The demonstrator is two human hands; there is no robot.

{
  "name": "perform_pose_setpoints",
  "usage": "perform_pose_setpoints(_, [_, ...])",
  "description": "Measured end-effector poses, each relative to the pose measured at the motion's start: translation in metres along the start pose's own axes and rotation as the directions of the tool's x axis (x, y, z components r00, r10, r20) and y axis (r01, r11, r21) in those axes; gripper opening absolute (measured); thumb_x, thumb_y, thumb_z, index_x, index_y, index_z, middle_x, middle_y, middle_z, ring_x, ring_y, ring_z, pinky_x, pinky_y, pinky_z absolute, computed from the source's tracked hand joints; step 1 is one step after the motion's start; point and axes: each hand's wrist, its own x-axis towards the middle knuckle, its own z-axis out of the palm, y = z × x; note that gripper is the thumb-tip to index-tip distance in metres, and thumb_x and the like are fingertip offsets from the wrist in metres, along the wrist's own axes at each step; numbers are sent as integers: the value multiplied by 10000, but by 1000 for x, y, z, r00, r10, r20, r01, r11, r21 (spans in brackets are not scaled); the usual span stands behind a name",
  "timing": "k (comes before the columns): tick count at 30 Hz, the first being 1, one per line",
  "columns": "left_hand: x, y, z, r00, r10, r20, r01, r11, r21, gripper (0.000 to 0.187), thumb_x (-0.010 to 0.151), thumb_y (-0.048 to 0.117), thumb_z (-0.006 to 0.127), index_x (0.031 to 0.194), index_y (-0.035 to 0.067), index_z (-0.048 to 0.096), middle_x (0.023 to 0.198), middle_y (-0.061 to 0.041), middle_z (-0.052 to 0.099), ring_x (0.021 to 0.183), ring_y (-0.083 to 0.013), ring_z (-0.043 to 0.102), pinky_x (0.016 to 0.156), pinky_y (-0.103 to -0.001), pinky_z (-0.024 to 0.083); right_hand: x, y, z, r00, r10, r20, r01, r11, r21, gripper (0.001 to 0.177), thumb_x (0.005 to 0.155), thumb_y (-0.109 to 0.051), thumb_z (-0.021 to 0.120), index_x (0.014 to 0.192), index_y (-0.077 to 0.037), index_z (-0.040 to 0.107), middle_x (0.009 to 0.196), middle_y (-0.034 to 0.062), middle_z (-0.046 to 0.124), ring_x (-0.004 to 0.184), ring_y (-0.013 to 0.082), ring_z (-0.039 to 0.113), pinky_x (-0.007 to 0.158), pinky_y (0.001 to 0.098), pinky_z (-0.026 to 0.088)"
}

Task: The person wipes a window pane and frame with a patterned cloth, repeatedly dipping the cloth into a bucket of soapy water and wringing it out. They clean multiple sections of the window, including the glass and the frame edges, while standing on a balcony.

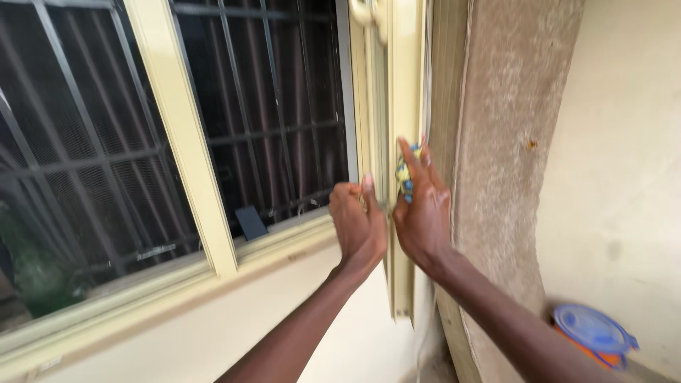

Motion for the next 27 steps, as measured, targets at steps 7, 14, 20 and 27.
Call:
perform_pose_setpoints(7, [-131,-71,-26,939,-310,150,276,938,211,493,1042,492,427,1057,7,516,1102,-180,524,1032,-311,495,961,-473,422,-154,35,-53,717,520,464,-640,755,142,539,848,42,475,1367,-64,573,983,183,727,917,255,794,742,362,625])
perform_pose_setpoints(14, [-254,-133,-55,753,-589,293,444,783,435,554,1022,544,453,1147,10,531,1184,-198,480,1100,-320,457,999,-513,397,-299,104,-58,-167,743,648,-978,-41,-204,316,989,-134,499,1217,54,611,1031,161,654,960,296,719,698,391,588])
perform_pose_setpoints(20, [-370,-177,-90,483,-814,323,566,572,594,556,1021,545,454,1170,21,570,1211,-188,513,1166,-321,505,1018,-510,437,-446,128,-44,-431,554,712,-901,-312,-303,326,956,-54,519,1239,107,534,1097,234,669,917,285,738,770,356,604])
perform_pose_setpoints(27, [-492,-223,-148,290,-911,292,623,412,665,539,1020,501,490,1259,25,574,1286,-200,511,1246,-334,486,1048,-496,430,-576,136,-18,-635,517,574,-771,-474,-426,337,974,-208,598,1206,33,564,998,147,627,712,162,611,616,298,534])
